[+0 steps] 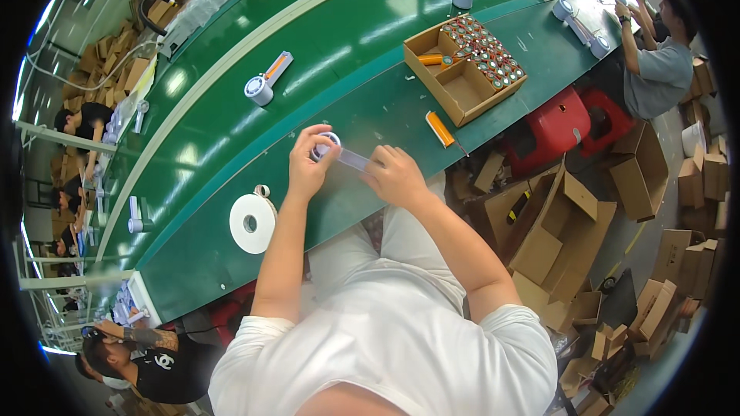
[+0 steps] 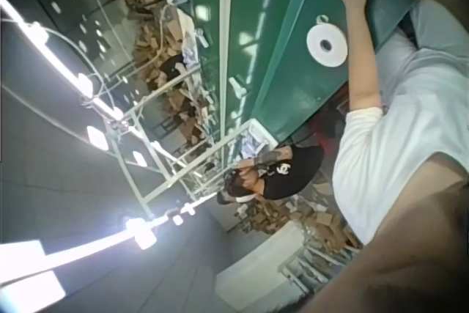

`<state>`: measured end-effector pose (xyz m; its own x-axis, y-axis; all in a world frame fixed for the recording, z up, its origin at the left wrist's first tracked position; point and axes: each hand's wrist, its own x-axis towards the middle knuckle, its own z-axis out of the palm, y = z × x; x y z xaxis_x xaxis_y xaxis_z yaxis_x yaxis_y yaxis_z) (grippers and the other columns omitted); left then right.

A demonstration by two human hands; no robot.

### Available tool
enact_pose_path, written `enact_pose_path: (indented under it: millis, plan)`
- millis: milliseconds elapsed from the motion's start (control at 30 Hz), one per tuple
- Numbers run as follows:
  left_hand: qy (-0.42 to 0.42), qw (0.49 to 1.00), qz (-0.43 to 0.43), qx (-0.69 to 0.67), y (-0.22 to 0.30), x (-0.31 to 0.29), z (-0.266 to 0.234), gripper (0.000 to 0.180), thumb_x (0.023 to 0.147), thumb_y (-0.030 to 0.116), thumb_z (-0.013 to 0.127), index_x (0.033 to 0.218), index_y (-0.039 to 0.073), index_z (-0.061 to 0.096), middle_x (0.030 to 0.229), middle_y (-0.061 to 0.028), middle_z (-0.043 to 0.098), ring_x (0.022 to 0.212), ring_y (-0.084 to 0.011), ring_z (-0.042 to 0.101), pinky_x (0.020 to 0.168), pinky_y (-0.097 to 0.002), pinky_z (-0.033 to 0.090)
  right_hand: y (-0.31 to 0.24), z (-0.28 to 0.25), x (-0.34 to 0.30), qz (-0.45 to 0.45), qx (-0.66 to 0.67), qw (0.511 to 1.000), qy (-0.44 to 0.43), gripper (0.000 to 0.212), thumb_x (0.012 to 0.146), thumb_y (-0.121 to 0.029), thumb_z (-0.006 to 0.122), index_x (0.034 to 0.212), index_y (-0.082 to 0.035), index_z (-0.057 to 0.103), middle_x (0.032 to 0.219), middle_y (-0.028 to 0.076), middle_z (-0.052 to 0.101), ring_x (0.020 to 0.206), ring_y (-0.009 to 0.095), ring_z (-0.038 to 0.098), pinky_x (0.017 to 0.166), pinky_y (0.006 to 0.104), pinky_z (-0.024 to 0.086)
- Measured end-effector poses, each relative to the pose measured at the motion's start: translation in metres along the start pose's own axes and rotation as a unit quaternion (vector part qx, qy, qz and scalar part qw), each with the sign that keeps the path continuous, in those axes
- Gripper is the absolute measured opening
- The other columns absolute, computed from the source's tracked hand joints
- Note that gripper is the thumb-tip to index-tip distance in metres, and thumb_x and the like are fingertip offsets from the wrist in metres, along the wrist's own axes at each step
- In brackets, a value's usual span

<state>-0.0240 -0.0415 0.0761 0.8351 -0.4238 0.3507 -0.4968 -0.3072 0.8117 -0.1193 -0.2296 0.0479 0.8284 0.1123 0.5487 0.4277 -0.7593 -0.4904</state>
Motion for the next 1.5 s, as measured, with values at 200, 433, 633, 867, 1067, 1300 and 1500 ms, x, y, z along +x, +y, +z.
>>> enact_pose_path:
  millis: [200,433,633,867,1067,1300,1500]
  plan:
    - [0.083,0.989,-0.069,-0.103,-0.024,-0.001,0.023,0.028,0.09,0.022,0.065,0.11,0.003,0.058,0.101,-0.0104,0.066,0.088,-0.0182,0.064,0.078,-0.0296,0.05,-0.006,-0.033,-0.009,0.052,-0.003,0.988,0.142,0.013,0.08,-0.01,0.075,0.089,-0.005,0.067,0.088,0.009,0.063,0.074,0.026,0.061,0.066,0.0345,0.049]
    - [0.094,0.986,-0.057,-0.122,-0.031,-0.006,0.024,0.027,0.092,0.024,0.062,0.109,0.003,0.059,0.1,-0.0111,0.065,0.089,-0.0201,0.064,0.079,-0.0308,0.05,0.053,-0.069,-0.038,0.326,-0.139,0.913,0.201,0.023,0.091,-0.02,0.067,0.1,0.001,0.068,0.089,0.014,0.063,0.071,0.024,0.06,0.069,0.0339,0.049]
    - [0.092,0.988,-0.051,-0.111,-0.034,-0.006,0.024,0.027,0.091,0.024,0.062,0.109,0.003,0.059,0.1,-0.0131,0.064,0.089,-0.0251,0.064,0.079,-0.0335,0.05,0.057,-0.061,-0.033,0.332,-0.185,0.92,0.099,0.032,0.089,-0.027,0.068,0.108,-0.001,0.07,0.092,0.017,0.063,0.077,0.029,0.064,0.071,0.0389,0.051]
    - [0.09,0.989,-0.044,-0.106,-0.03,-0.006,0.021,0.027,0.09,0.022,0.063,0.109,0.003,0.06,0.094,-0.0078,0.063,0.082,-0.015,0.06,0.074,-0.0279,0.049,0.041,-0.058,-0.007,0.403,-0.102,0.907,0.067,0.03,0.089,-0.026,0.068,0.094,0.004,0.069,0.087,0.018,0.066,0.076,0.032,0.066,0.073,0.0403,0.052]
    - [0.096,0.991,-0.036,-0.092,-0.026,-0.006,0.018,0.028,0.089,0.023,0.064,0.11,0.004,0.06,0.095,-0.0091,0.063,0.081,-0.0178,0.061,0.074,-0.0291,0.049,0.046,-0.072,0.0,0.397,-0.092,0.912,-0.037,0.031,0.091,-0.024,0.066,0.096,0.007,0.068,0.082,0.019,0.068,0.076,0.032,0.066,0.072,0.0388,0.052]
    - [0.083,0.99,-0.046,-0.103,-0.023,-0.006,0.016,0.029,0.088,0.023,0.063,0.11,0.005,0.06,0.097,-0.0103,0.063,0.085,-0.0207,0.063,0.076,-0.032,0.05,0.046,-0.073,0.002,0.398,-0.091,0.912,-0.042,0.032,0.091,-0.022,0.065,0.096,0.009,0.067,0.076,0.018,0.068,0.069,0.027,0.066,0.067,0.0347,0.051]
    - [0.089,0.991,-0.039,-0.09,-0.026,-0.005,0.016,0.028,0.087,0.023,0.063,0.11,0.006,0.06,0.097,-0.0098,0.063,0.084,-0.0204,0.063,0.076,-0.031,0.05,0.049,-0.072,0.014,0.342,-0.168,0.917,-0.116,0.031,0.088,-0.024,0.067,0.09,0.007,0.067,0.08,0.023,0.067,0.086,0.039,0.065,0.077,0.0431,0.05]
